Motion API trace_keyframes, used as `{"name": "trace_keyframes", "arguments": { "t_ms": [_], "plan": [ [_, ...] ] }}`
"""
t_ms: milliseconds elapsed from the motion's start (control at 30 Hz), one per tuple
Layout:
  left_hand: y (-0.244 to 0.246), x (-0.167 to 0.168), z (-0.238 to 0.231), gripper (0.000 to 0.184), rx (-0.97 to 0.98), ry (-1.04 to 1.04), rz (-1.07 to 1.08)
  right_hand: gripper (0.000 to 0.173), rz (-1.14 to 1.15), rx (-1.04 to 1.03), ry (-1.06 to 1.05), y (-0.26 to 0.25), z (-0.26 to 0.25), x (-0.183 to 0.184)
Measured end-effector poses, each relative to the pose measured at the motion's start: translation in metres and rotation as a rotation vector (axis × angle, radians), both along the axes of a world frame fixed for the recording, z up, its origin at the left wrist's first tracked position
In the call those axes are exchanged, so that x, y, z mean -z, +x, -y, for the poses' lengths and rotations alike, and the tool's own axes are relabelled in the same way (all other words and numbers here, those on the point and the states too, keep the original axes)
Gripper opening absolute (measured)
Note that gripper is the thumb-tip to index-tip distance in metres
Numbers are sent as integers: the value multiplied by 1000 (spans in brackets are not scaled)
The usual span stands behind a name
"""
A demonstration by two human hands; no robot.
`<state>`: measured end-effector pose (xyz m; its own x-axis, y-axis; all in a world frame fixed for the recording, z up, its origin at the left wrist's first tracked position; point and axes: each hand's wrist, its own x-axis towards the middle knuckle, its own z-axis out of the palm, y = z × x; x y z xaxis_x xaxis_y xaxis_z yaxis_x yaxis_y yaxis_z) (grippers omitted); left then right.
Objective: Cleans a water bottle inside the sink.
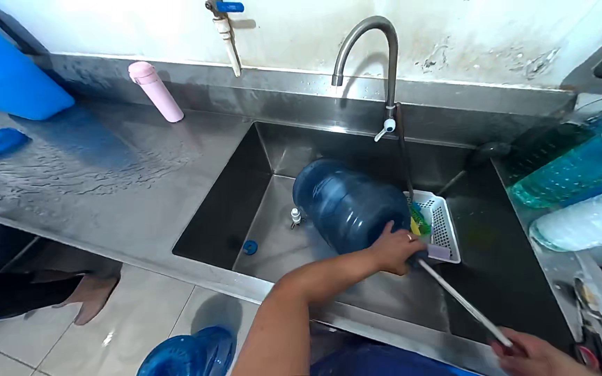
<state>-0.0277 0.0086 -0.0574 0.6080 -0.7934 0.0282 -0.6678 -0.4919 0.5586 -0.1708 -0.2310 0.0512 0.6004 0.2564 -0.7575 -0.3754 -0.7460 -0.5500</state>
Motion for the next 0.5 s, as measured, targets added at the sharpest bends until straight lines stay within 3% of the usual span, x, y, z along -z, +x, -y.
{"name": "trace_keyframes", "arguments": {
  "t_ms": [67, 133, 200, 267, 333, 433, 500],
  "plan": [
    [-7, 28, 4, 58, -87, -262, 236, 8, 15, 1, -5, -1, -22, 13],
    [-9, 26, -1, 58, 143, -5, 109, 26, 47, -218, -167, 5, -13, 17],
    [-4, 7, 3, 65, 286, 288, -47, 26, 62, -319, -211, 15, 3, 14],
    [1, -7, 3, 70, 110, 165, -111, 21, 45, -212, -133, 22, -6, 10],
    [3, -1, 6, 71, -22, -8, -20, 17, 72, -135, -75, 21, -23, 24],
    [4, -2, 9, 71, 214, 266, -37, 31, 136, -348, -242, 31, -15, 35],
    [8, -13, 12, 71, 224, 330, -103, 24, 112, -353, -223, 49, -10, 24]
  ]
}}
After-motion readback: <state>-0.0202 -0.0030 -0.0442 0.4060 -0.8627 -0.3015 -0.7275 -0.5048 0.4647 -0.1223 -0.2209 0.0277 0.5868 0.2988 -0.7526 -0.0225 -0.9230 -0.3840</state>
